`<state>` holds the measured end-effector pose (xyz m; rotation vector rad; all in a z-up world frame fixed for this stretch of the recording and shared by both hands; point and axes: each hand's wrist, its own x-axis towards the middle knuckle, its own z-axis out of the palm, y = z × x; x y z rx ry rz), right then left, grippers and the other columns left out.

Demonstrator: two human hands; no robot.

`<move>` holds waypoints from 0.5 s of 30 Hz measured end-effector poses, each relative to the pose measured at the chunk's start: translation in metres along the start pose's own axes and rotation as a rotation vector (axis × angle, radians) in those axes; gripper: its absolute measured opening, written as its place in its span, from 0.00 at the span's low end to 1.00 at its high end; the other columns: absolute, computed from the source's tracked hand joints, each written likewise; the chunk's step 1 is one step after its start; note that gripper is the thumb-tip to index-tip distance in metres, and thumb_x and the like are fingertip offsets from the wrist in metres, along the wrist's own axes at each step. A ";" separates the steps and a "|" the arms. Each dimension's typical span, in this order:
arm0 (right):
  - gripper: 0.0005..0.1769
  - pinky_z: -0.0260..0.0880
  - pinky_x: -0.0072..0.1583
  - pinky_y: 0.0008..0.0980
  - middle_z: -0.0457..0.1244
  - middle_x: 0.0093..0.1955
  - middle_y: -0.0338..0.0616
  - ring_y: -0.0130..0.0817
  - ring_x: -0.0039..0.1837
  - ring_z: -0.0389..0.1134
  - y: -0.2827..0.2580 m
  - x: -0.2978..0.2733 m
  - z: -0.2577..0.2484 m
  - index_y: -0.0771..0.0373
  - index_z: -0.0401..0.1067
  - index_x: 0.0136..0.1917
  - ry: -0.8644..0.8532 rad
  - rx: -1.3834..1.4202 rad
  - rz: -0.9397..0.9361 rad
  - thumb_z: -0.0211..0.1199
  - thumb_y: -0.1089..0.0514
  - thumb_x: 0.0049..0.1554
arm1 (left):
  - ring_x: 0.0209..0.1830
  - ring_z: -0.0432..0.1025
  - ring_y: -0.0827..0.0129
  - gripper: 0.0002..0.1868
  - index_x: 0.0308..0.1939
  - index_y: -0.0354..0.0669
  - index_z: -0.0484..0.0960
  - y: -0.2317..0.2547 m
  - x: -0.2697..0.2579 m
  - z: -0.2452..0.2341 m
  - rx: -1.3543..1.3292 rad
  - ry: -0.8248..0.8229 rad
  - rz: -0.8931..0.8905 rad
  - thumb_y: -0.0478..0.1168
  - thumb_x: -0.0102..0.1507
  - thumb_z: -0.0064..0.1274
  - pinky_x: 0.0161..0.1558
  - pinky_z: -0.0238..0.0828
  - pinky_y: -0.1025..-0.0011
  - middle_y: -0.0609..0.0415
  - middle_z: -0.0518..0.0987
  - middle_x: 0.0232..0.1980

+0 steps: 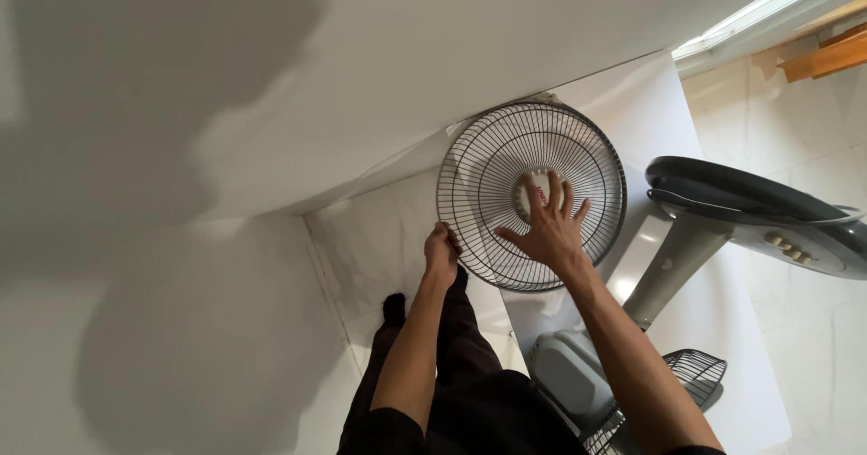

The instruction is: The person reassembles a standing electric fan by hand. They attach the fan blades to the motor hub, secure the central cap, and then fit the front wire cage onto the fan head.

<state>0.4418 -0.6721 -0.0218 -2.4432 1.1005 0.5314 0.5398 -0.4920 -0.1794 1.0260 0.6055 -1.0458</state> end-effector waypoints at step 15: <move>0.56 0.39 0.73 0.80 0.38 0.81 0.71 0.73 0.81 0.40 0.059 0.012 -0.028 0.55 0.44 0.83 0.158 0.209 0.040 0.48 0.19 0.56 | 0.28 0.57 0.74 0.16 0.36 0.49 0.72 0.019 -0.034 -0.056 -0.260 -0.020 0.118 0.49 0.75 0.38 0.33 0.54 0.73 0.62 0.64 0.30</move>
